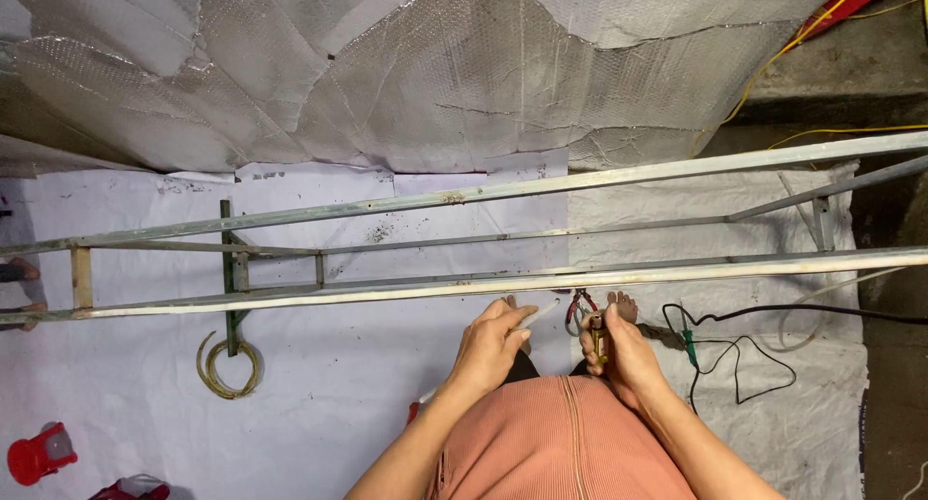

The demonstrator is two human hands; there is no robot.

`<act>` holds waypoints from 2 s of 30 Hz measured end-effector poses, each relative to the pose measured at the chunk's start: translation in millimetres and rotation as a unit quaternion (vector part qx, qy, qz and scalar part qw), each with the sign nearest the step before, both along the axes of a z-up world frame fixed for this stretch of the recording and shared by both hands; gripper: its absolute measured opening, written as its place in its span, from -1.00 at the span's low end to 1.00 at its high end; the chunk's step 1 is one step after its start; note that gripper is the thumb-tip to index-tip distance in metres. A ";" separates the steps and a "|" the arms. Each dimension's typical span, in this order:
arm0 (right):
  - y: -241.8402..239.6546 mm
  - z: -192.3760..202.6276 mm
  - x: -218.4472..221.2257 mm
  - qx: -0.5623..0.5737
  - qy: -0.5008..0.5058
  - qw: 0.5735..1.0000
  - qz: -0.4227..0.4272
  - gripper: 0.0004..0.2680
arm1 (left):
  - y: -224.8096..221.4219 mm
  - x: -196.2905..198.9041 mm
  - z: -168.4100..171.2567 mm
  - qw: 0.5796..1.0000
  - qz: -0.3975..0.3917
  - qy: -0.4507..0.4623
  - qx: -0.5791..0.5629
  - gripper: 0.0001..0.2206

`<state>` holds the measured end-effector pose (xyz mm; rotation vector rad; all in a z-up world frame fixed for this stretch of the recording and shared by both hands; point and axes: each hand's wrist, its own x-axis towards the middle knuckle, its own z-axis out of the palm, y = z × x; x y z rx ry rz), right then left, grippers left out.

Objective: Applying plastic insulation strips to a metal frame and securing them using heat from a lighter.

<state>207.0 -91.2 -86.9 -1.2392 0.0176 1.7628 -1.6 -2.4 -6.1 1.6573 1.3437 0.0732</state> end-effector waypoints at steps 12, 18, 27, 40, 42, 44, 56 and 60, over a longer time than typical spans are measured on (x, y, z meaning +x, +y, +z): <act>10.9 3.2 -18.1 -0.073 -0.083 0.994 0.015 -0.68 | -13.9 2.9 -14.8 0.997 0.007 -0.067 -0.042 -0.85; 11.3 4.5 -19.4 -0.062 -0.133 0.989 0.010 -0.68 | -10.8 5.8 -3.2 0.996 -0.008 -0.062 -0.056 -0.86; 9.8 7.8 -22.6 -0.074 -0.153 0.985 0.002 -0.70 | -7.6 7.4 -3.1 0.999 -0.016 -0.025 -0.044 -0.85; 23.9 23.4 -21.8 -0.072 -0.181 0.981 -0.020 -0.73 | -6.7 10.9 -13.0 0.996 -0.077 0.001 0.041 -0.84; 25.2 25.4 -21.4 -0.069 -0.177 0.982 -0.021 -0.72 | -8.0 11.1 -17.5 0.995 -0.078 -0.001 0.058 -0.84; 27.9 29.2 -20.5 -0.054 -0.166 0.984 -0.025 -0.71 | -8.8 11.8 -19.4 0.994 -0.081 0.004 0.073 -0.85; 24.3 20.2 -17.0 -0.063 -0.169 0.983 -0.027 -0.70 | -7.2 18.3 -19.1 0.993 -0.086 0.014 0.082 -0.84; 31.5 35.5 -15.5 -0.058 -0.173 0.983 -0.029 -0.72 | -7.2 19.3 -20.3 0.992 -0.090 0.017 0.090 -0.84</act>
